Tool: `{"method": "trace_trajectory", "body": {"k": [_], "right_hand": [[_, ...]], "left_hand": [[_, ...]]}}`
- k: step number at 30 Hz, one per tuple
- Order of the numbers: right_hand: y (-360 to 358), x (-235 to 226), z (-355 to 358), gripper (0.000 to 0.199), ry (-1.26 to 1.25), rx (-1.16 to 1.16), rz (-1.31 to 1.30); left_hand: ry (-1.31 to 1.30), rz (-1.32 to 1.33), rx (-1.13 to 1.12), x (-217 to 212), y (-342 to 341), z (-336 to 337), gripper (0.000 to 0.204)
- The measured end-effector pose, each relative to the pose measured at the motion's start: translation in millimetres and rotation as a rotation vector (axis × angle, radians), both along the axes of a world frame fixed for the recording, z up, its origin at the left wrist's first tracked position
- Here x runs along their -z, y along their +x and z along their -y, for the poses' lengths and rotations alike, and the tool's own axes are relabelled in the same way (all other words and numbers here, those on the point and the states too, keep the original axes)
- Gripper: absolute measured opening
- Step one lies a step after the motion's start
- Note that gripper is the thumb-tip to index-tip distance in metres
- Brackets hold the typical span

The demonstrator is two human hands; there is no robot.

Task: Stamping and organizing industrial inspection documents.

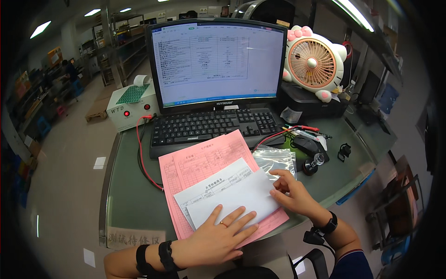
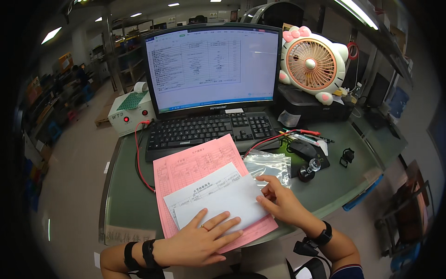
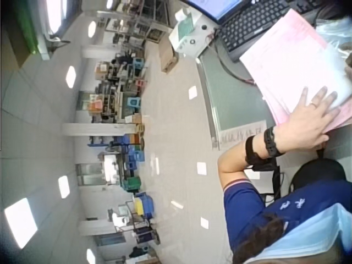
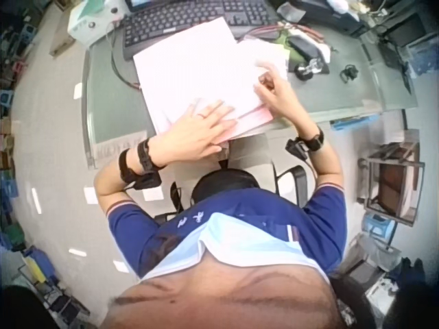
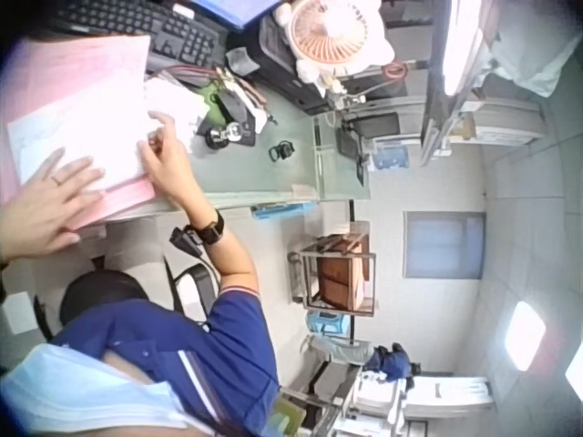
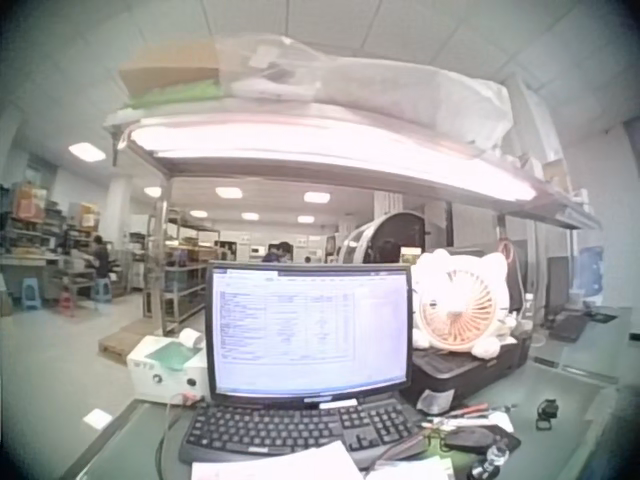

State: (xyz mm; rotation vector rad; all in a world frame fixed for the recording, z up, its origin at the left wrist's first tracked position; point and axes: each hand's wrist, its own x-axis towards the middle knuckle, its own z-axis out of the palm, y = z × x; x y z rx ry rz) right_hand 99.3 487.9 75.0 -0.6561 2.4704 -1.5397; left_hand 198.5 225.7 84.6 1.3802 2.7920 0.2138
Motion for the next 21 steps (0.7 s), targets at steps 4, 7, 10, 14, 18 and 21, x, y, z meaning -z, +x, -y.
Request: {"method": "trace_trajectory", "body": {"k": [4,7,10,14,18,21], "right_hand": [[-10,-2,2,0.020,0.223,-0.141,-0.174],[-11,3,7,0.016,0.193,-0.136,-0.201],[-15,7,11,0.016,0.245,-0.114,-0.221],[-16,1,14,0.016,0.297,-0.137,-0.231],[-16,2,11,0.020,0.297,-0.155,-0.249],[-15,3,13,0.024,0.269,-0.172,-0.230]], "left_hand": [[0.073,0.027,0.006,8,-7,5,0.070],[0.124,0.035,0.023,19,-7,5,0.072],[0.111,0.031,0.036,18,-10,5,0.075],[0.093,0.039,0.024,26,-9,7,0.076],[0.126,0.064,0.031,31,-9,6,0.076],[0.115,0.085,0.026,31,-8,6,0.076]]}}
